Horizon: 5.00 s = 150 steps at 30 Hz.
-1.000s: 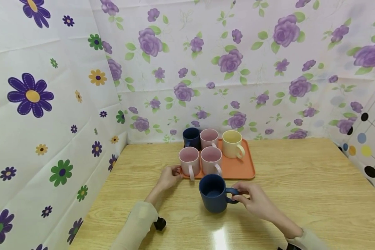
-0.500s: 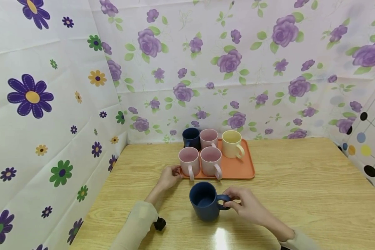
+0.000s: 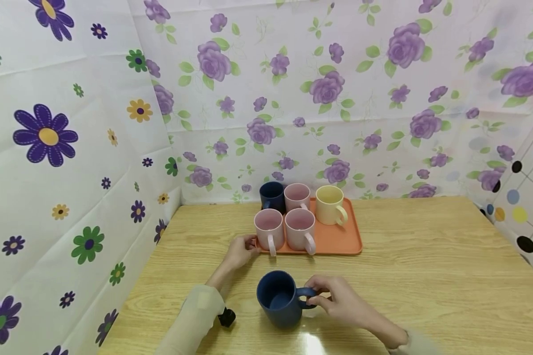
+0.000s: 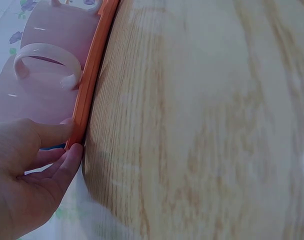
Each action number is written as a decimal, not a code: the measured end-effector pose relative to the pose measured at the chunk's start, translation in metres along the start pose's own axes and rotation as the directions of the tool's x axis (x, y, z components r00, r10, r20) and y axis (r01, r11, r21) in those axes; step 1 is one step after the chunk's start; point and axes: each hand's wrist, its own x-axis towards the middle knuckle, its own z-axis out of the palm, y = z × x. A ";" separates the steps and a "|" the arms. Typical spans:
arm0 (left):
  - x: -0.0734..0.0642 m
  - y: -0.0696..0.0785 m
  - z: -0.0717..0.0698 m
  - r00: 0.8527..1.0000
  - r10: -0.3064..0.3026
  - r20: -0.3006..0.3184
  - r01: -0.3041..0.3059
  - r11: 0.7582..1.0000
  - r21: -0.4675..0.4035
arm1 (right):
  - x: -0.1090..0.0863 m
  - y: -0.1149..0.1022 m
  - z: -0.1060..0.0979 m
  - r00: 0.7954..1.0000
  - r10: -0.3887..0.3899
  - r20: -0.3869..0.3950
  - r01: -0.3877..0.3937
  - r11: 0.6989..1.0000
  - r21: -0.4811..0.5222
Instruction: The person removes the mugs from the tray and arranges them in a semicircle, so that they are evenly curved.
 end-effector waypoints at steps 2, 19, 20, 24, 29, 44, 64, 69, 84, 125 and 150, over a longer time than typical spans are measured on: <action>0.000 -0.001 0.000 1.000 -0.009 0.000 0.009 1.000 -0.004 | 0.000 0.000 0.004 1.000 -0.003 0.015 0.003 1.000 0.017; 0.003 -0.005 0.001 1.000 0.008 0.007 -0.008 1.000 0.006 | 0.004 -0.005 0.036 0.988 -0.063 0.143 0.040 0.986 0.159; 0.002 -0.004 0.001 1.000 0.003 0.007 -0.003 1.000 0.007 | 0.004 -0.005 0.038 0.986 -0.060 0.153 0.034 0.985 0.166; 0.001 -0.003 0.001 1.000 -0.005 -0.001 0.005 1.000 0.001 | 0.005 -0.007 0.046 0.981 -0.043 0.191 0.004 0.980 0.200; 0.002 -0.002 0.002 1.000 -0.013 -0.008 0.013 1.000 -0.017 | 0.007 -0.008 0.054 0.972 -0.044 0.232 -0.013 0.971 0.239; 0.002 -0.002 0.002 1.000 -0.022 -0.001 0.022 1.000 -0.021 | 0.014 -0.003 0.071 0.940 -0.055 0.337 -0.089 0.913 0.399; 0.003 -0.006 0.001 0.999 -0.013 0.037 0.013 1.000 0.006 | 0.021 -0.001 0.067 0.884 -0.038 0.466 -0.177 0.895 0.409; 0.002 -0.003 0.000 1.000 -0.013 0.025 0.013 1.000 -0.002 | 0.025 0.002 0.055 0.897 -0.040 0.440 -0.137 0.921 0.363; 0.002 -0.004 0.000 1.000 -0.001 0.029 0.002 1.000 -0.014 | 0.040 0.030 0.023 0.988 0.098 0.116 -0.120 0.972 0.201; 0.002 -0.006 0.000 0.999 0.034 0.026 -0.034 0.999 0.015 | 0.074 0.063 -0.002 0.803 0.143 -0.579 -0.271 0.952 -0.140; 0.003 -0.009 0.000 0.999 0.053 0.013 -0.052 0.998 -0.027 | 0.077 0.054 -0.007 0.838 0.163 -0.521 -0.351 0.892 -0.285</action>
